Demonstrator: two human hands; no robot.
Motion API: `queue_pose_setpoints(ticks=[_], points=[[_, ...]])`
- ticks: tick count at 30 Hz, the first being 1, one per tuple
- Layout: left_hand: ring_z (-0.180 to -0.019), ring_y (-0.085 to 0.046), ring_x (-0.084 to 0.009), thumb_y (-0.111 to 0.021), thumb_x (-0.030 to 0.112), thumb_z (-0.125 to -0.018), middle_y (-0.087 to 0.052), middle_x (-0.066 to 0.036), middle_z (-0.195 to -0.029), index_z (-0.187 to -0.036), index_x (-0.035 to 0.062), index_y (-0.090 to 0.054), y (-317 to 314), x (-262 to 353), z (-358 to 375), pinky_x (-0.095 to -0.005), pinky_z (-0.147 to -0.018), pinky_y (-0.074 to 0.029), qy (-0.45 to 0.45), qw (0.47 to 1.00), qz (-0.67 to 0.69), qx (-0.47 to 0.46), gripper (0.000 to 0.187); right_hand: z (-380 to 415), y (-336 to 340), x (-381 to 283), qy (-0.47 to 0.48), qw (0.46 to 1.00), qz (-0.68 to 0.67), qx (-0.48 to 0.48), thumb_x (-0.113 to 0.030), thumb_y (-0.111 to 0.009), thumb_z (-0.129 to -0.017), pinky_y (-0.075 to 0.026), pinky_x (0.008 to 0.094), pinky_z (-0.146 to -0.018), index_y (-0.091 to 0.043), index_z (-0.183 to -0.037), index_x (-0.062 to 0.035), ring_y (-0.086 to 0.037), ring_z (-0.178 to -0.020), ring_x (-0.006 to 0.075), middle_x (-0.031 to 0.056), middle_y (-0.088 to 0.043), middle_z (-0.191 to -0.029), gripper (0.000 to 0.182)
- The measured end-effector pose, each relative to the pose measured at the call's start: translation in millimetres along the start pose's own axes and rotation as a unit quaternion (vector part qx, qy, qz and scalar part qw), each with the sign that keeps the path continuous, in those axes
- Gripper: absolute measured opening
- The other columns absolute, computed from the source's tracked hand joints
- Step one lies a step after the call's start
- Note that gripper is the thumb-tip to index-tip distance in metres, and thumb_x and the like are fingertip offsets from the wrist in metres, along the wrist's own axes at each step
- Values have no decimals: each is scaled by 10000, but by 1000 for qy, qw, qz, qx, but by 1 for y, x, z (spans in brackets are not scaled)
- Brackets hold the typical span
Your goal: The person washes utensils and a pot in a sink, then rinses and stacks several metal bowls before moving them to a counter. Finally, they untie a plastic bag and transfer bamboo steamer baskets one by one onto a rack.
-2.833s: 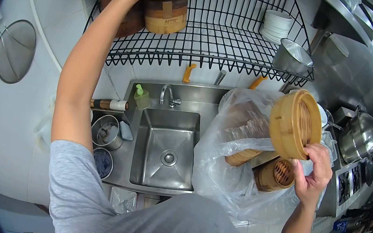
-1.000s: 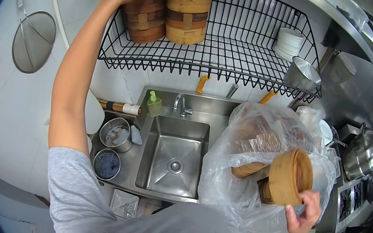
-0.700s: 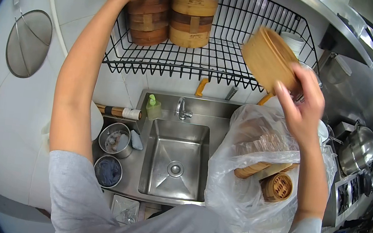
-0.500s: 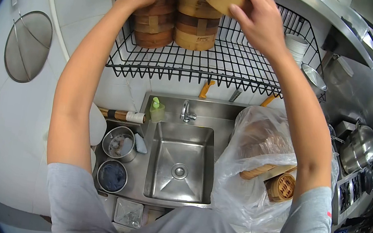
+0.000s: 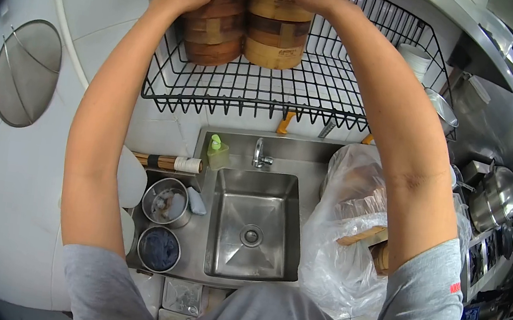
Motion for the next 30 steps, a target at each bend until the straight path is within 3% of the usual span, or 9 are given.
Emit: queue_pose_setpoints(ticks=[3, 5, 6, 7, 8, 14, 18, 23, 30], points=[[-1163, -637, -413, -585, 641, -920, -668, -242, -1266, -1347, 81, -626, -12, -13, -7, -485, -991, -516, 11, 993, -63, -94, 706, 17, -28, 12, 74, 985, 36, 150, -258, -597, -901, -398, 467, -1154, -433, -1499, 5, -452, -1388, 450, 259, -511, -1479, 674], [-1101, -660, -407, -592, 668, -911, -693, -262, -1179, -1186, -19, -681, -31, -43, -6, -473, -954, -522, -62, 994, -66, 57, 746, 68, 29, -34, -54, 991, -119, 16, -305, -593, -943, -333, 463, -1198, -359, -1536, 6, -314, -1484, 424, 222, -360, -1604, 709], [-1128, -655, -406, -701, 440, -914, -685, -254, -1215, -1302, -14, -629, 22, -2, 16, -441, -948, -531, -82, 995, -10, 63, 601, 106, 29, -45, 21, 975, -85, 205, -311, -650, -921, -326, 451, -1203, -334, -1547, 7, -318, -1469, 465, 225, -383, -1590, 770], [-1136, -647, -384, -687, 411, -924, -673, -245, -1242, -1331, -14, -609, 45, 15, 32, -427, -966, -514, -99, 988, 71, 93, 593, 147, 45, -61, 60, 954, -132, 263, -248, -765, -761, -546, 454, -808, -673, -1097, -40, -636, -982, 362, 156, -663, -1000, 407], [-1144, -639, -361, -674, 383, -934, -661, -236, -1269, -1361, -13, -588, 60, 31, 53, -413, -983, -498, -103, 978, 158, 90, 588, 198, 61, -81, 81, 918, -170, 348, -233, -785, -689, -557, 454, -753, -682, -1052, -64, -645, -937, 356, 153, -665, -988, 414], [-1059, -656, -243, -806, 275, -778, -694, -164, -1251, -1281, -11, -669, 150, 198, 231, -367, -918, -498, -172, 836, 500, -144, 595, 495, 87, -91, -147, 949, -274, 53, -140, -841, -763, -575, 413, -847, -722, -1068, 12, -701, -994, 316, 165, -725, -1095, 360], [-1102, -659, -363, -751, 221, -880, -671, -218, -1228, -1334, -19, -605, 114, 364, 304, -407, -950, -528, -332, 591, 605, -418, 533, 661, 108, -25, -394, 918, -48, -18, -176, -829, -786, -549, 425, -915, -719, -1060, -13, -678, -1031, 349, 152, -732, -1074, 338], [-1089, -617, -416, -720, 184, -876, -645, -255, -1137, -1126, -64, -625, -1, 479, 372, -479, -951, -507, -349, 721, 476, -364, 365, 746, 143, 15, -452, 885, 58, -93, -177, -830, -784, -540, 423, -924, -705, -1101, -9, -671, -1018, 371, 173, -719, -1109, 380], [-1018, -638, -420, -601, 286, -971, -676, -259, -1033, -1035, -40, -678, -56, 471, 286, -466, -900, -503, -280, 866, 272, -313, 342, 738, 100, 1, -581, 756, -290, -79, -240, -852, -794, -534, 412, -962, -595, -1283, 39, -643, -1163, 361, 228, -662, -1251, 619]])
Point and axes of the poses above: each hand's wrist, its own z-axis away from the middle knuckle, its own y-axis out of the back of the hand, x = y × z, the point moved 2 cm from there along -z, towards the middle knuckle
